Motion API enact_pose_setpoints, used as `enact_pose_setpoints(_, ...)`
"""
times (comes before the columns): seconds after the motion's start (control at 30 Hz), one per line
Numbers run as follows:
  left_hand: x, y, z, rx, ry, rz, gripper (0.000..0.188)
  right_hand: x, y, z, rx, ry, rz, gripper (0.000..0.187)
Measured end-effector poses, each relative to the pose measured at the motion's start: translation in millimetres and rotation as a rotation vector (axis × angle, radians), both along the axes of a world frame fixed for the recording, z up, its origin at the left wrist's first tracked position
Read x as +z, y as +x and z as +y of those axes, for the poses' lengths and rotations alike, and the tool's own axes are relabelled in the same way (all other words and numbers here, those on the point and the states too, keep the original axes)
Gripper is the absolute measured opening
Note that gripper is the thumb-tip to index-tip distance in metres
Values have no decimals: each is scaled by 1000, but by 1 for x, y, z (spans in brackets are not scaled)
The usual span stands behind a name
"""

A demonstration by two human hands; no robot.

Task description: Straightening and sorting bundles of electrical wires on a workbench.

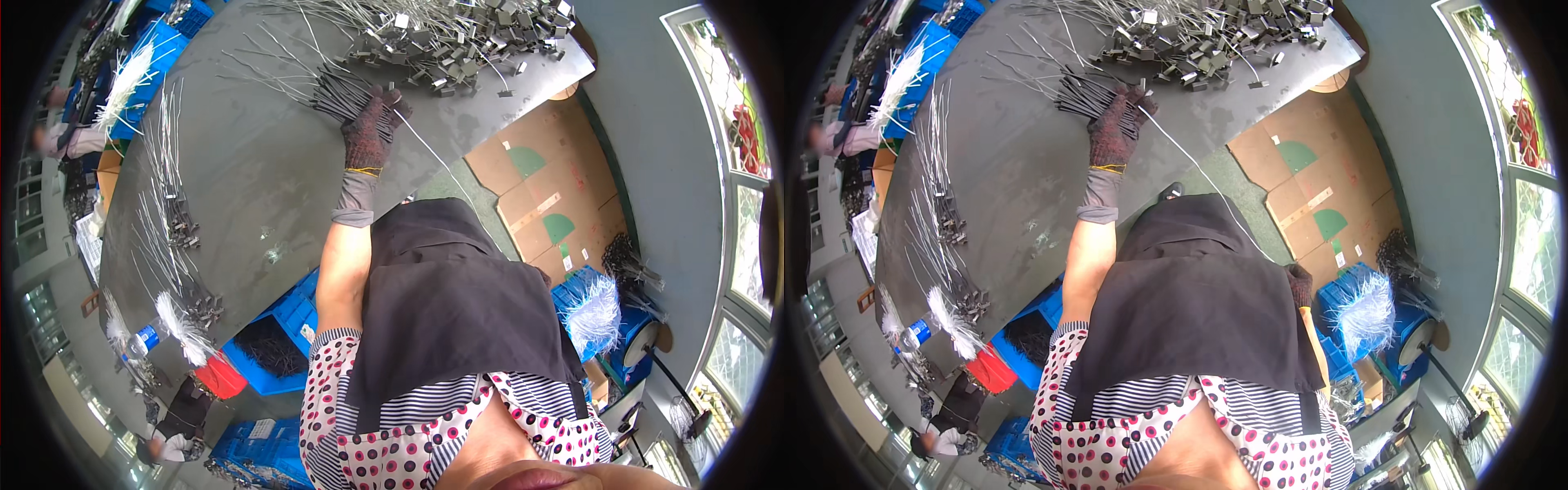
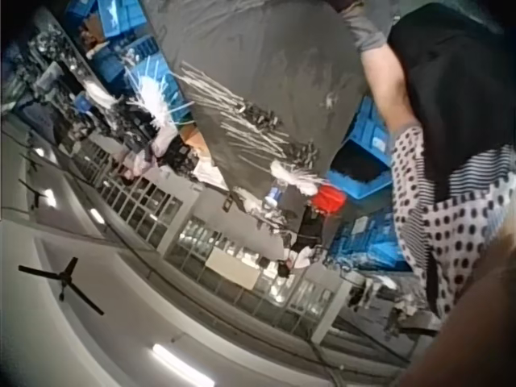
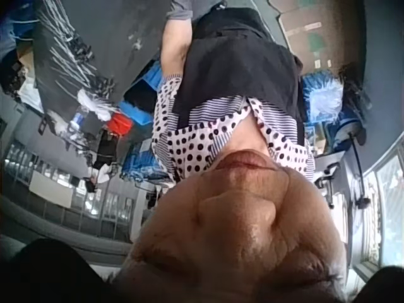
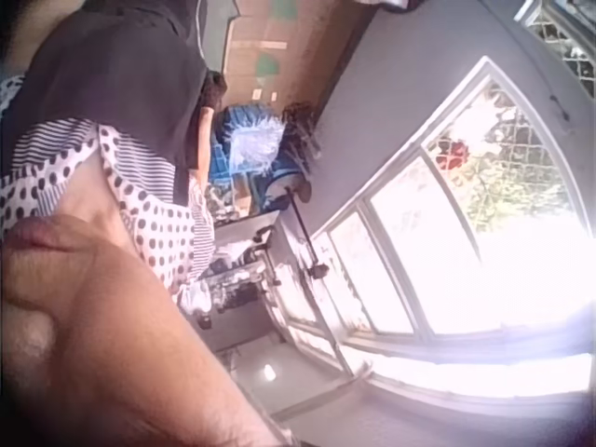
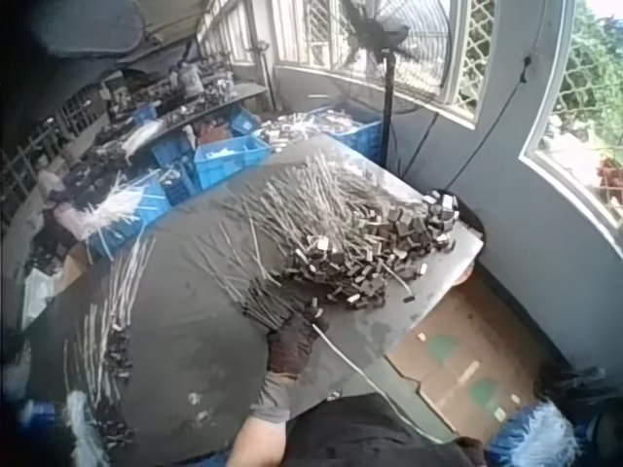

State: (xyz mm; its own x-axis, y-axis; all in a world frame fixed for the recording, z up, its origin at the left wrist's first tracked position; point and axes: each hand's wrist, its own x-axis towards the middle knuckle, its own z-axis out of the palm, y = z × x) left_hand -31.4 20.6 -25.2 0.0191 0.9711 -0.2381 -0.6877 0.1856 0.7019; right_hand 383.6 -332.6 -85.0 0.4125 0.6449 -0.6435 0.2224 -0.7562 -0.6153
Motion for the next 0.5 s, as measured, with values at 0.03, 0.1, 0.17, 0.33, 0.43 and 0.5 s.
enact_pose_setpoints(0.03, 4, 2, 0, -1, 0, -4, 21, -2, 1, 0, 4, 10, -14, 23)
enact_pose_setpoints(0.1, 22, 8, -1, 26, -66, 37, 22, -8, 3, 0, 3, 31, -28, 22)
enact_pose_setpoints(0.17, 18, 5, -3, 33, -6, 123, 24, -12, 5, 3, 18, 49, -46, 22)
enact_pose_setpoints(0.33, 20, 3, 1, 44, -72, 103, 26, -18, 6, 6, 34, 109, -59, 22)
enact_pose_setpoints(0.43, 23, 8, 1, 70, -207, -20, 24, -7, -5, 16, 39, -38, -115, 23)
enact_pose_setpoints(0.5, 5, 8, -1, -16, -123, 2, 22, 11, -24, 42, 80, 70, -33, 25)
